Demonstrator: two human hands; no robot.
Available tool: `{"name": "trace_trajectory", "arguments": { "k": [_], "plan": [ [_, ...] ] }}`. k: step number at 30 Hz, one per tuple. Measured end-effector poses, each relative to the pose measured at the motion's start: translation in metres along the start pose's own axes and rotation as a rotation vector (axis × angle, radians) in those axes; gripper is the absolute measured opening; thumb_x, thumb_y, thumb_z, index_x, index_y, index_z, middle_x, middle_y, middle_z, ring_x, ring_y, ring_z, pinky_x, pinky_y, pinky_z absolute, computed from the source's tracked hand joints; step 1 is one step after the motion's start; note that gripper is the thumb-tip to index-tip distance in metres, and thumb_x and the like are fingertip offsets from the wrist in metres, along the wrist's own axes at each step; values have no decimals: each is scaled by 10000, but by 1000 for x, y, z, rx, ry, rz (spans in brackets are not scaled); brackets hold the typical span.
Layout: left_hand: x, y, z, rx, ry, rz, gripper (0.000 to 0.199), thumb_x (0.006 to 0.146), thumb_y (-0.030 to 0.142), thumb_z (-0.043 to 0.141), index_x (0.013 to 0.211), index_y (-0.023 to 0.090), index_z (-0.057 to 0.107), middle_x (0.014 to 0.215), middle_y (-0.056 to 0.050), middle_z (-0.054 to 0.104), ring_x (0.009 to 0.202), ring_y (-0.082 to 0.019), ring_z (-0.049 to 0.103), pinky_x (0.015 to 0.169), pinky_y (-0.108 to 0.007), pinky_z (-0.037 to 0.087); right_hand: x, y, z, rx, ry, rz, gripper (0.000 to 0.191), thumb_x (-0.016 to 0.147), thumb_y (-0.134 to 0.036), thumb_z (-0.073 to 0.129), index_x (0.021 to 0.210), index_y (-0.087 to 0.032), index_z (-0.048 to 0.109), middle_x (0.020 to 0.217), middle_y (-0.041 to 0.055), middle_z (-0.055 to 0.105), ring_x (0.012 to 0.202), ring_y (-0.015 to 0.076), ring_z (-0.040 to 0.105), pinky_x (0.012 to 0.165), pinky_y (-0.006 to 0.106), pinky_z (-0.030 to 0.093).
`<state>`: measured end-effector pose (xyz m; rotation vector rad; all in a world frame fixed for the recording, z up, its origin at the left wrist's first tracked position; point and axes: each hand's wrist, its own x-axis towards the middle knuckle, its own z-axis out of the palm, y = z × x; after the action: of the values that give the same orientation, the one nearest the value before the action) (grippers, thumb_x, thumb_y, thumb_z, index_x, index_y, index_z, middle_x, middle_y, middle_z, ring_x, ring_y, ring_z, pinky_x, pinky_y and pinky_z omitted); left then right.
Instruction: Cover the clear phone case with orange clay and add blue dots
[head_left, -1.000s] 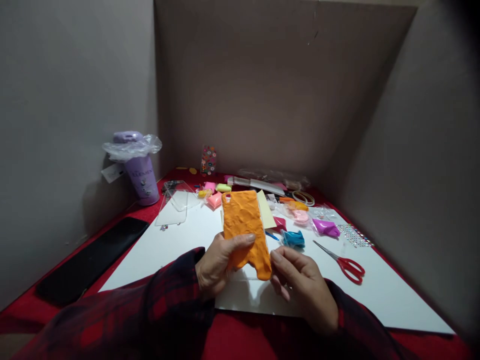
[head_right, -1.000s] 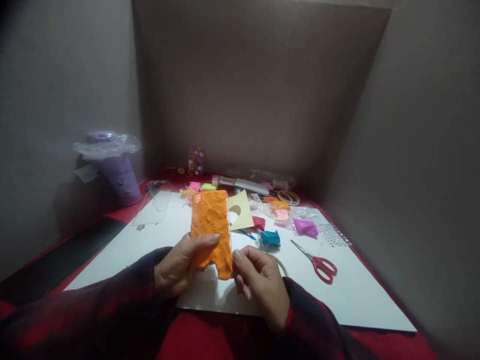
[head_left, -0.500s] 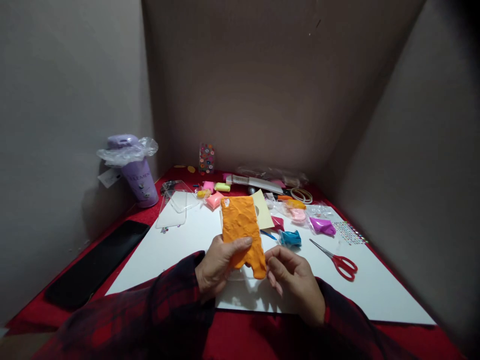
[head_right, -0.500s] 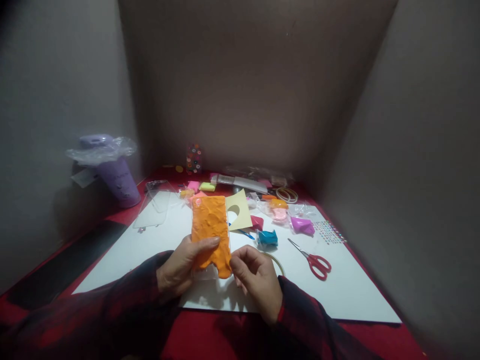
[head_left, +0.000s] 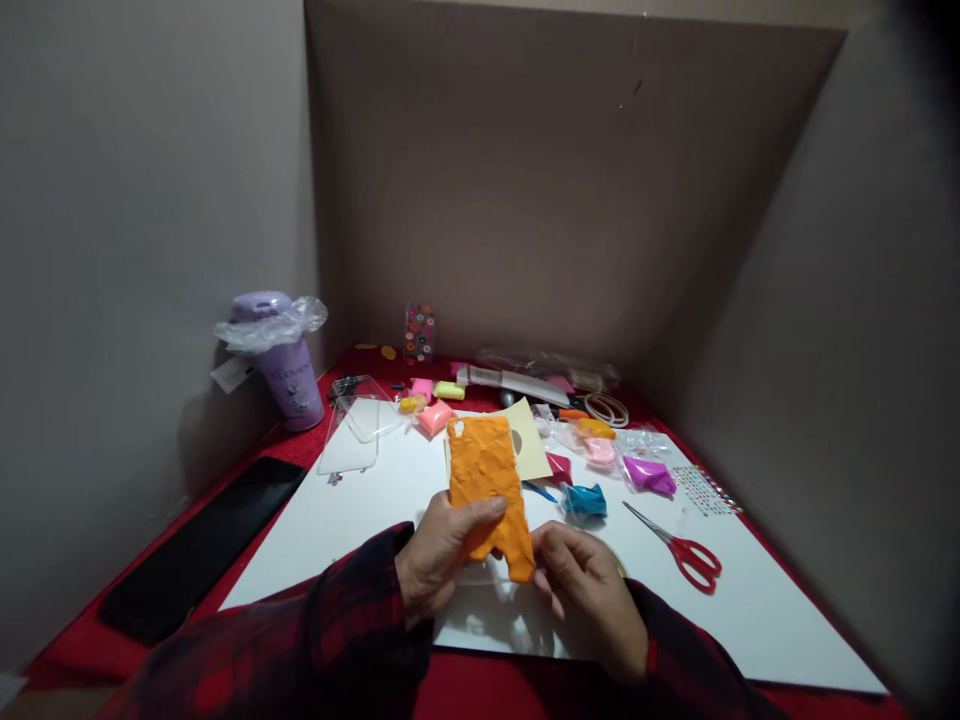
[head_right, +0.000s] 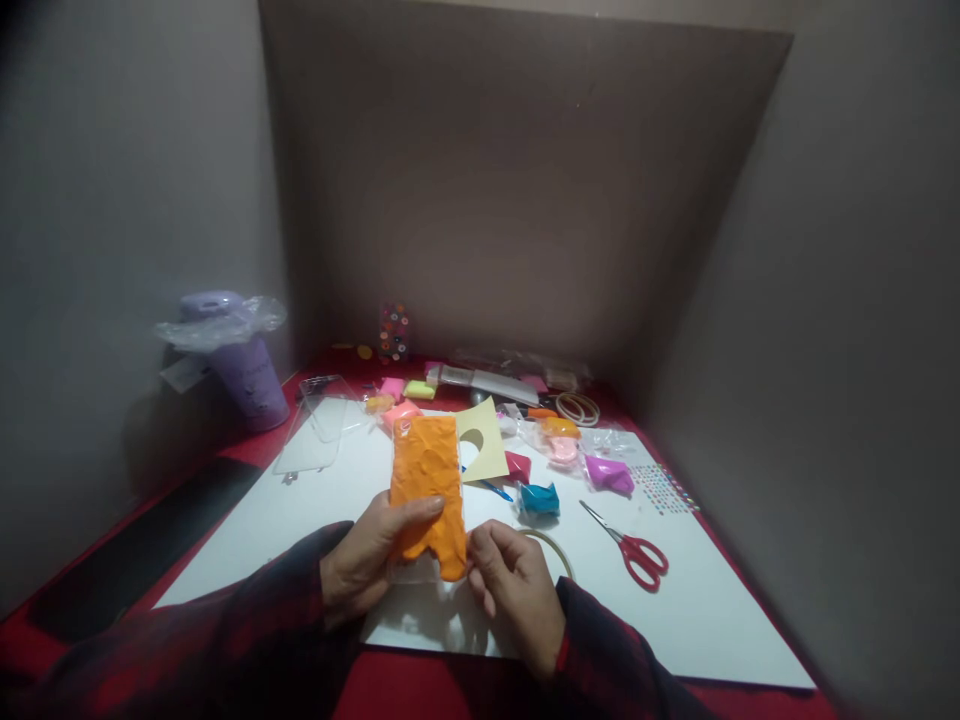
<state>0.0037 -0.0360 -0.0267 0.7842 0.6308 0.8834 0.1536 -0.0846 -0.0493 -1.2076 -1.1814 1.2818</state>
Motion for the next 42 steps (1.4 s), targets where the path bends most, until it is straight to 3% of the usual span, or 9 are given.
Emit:
{"name": "trace_trajectory", "arguments": {
  "k": [4,11,19,22,26,30,34,38,42],
  "plan": [
    [1,-1,-1,14,-36,-38,253,725,246,630,925,92,622,731,-68,625,566,-118,542,571,-259,448,3,3,0,66,8,41,348,748,-465,615,635,-155,502,464,-58,428,366,40,315,374,192,177],
    [-1,7,1,-110,-128,-73,294,797,294,568,1027,111,580,870,-105,642,665,-140,600,578,-229,456,5,7,1,229,-13,44,312,766,-410,618,631,-163,483,453,-68,417,331,35,312,350,188,163],
    [4,9,3,-231,-40,-47,275,795,253,568,1018,92,563,902,-134,651,811,-207,628,726,-300,490,5,16,-2,230,-64,28,378,805,-505,526,658,-159,494,432,-56,414,341,50,320,350,188,187],
    [3,7,3,-208,-65,-61,270,795,255,567,1006,87,567,895,-141,654,797,-214,632,717,-312,493,6,11,-5,190,-5,-6,441,827,-565,434,759,-144,546,446,-36,442,368,65,335,374,197,228],
    [2,4,4,-131,-106,-50,270,791,252,576,998,79,575,868,-136,660,768,-210,637,679,-291,491,14,-4,-4,93,74,-31,356,762,-517,575,719,-167,523,482,-54,430,395,65,347,389,188,265],
    [2,2,2,-61,-108,-38,302,789,286,585,1011,82,573,848,-124,661,738,-197,637,644,-270,485,24,-15,2,72,47,-60,307,702,-445,671,737,-172,536,700,11,565,652,159,547,585,254,442],
    [3,4,1,-89,-116,-37,318,788,315,585,1017,95,572,841,-112,662,740,-187,635,670,-272,482,29,-18,7,91,-7,-69,305,699,-423,680,818,-171,559,806,40,598,776,209,576,709,320,465],
    [3,6,1,-111,-104,-33,326,770,328,605,994,90,588,842,-122,666,749,-197,638,696,-286,483,27,-18,8,180,24,-43,355,709,-517,626,756,-174,551,709,14,571,637,154,554,593,262,459],
    [3,6,2,-127,-148,-54,317,776,327,598,979,83,605,870,-145,666,779,-220,640,724,-313,482,26,-20,5,230,117,9,364,752,-537,567,731,-176,522,616,-25,490,461,72,417,430,181,330]
  ]
}}
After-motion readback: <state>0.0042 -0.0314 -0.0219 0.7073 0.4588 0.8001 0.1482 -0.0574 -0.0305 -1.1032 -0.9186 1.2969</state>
